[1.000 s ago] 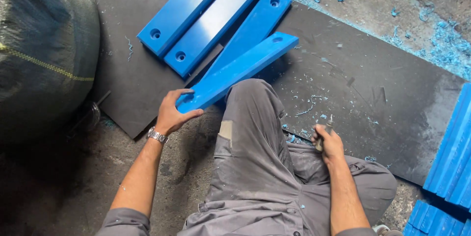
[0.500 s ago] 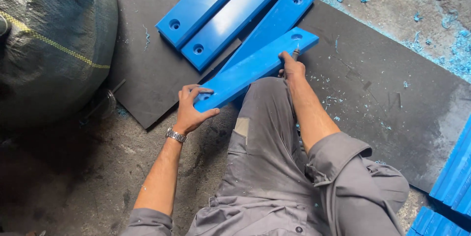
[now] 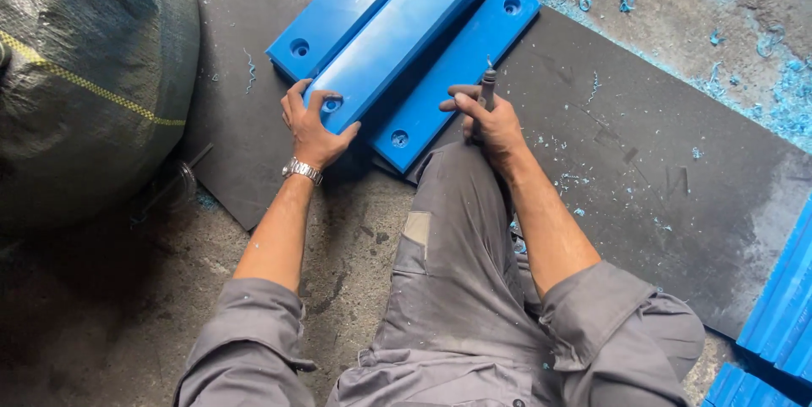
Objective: Using an angle grinder and a manual deburring tool to smooth the edges and surfaces of blue plastic blocks.
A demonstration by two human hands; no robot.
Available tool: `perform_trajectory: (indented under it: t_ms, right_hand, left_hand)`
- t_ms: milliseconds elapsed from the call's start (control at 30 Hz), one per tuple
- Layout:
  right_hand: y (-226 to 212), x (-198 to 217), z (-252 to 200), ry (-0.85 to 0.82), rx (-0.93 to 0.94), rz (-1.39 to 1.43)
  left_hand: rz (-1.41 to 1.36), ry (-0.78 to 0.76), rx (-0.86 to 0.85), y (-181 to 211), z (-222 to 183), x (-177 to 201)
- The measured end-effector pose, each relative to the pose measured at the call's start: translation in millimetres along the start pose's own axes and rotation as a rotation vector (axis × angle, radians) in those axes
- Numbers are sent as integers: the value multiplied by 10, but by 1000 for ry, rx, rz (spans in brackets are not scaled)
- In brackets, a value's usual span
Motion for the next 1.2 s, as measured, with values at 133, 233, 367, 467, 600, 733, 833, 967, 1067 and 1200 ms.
perform_trajectory:
  t_ms: [133, 233, 367, 467, 600, 733, 833, 967, 1067, 1200]
  right_hand:
    - [223, 203, -40, 95, 76, 184]
    - [257, 279, -86, 175, 80, 197]
    - [241, 290, -120, 213, 60, 208]
    - [296, 357, -122, 250, 57, 245]
    - [485, 505, -178, 306, 70, 321]
    - [468, 520, -204, 324, 70, 342]
    - [500, 555, -239, 354, 63, 359]
    - [491, 585, -193, 356, 80, 358]
    - [524, 609, -243, 360, 85, 379]
    - [568, 638, -240, 384, 77, 438]
  left_hand:
    - [41, -25, 13, -159, 235, -208]
    - [41, -45, 2, -224, 369, -384]
    - [128, -104, -9, -272, 488, -598]
    - [233, -144, -1, -229, 625, -660]
    - [373, -245, 90, -174, 797, -664]
    - [510, -410, 191, -147, 1003, -798]
    - [602, -513, 208, -237, 967, -894]
    - [571, -489, 99, -276, 971, -863]
    - [545, -476, 23, -271, 892, -891]
    - [556, -472, -19, -294, 867, -852]
Point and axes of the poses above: each hand's wrist, its own z-axis towards the middle knuckle, its own x-axis out of the back of the hand, y = z × x, the point moved 10 cm from there along z, towards the middle knuckle, and after that the axes turned 11 degrees about x, right-handed, at the moved point
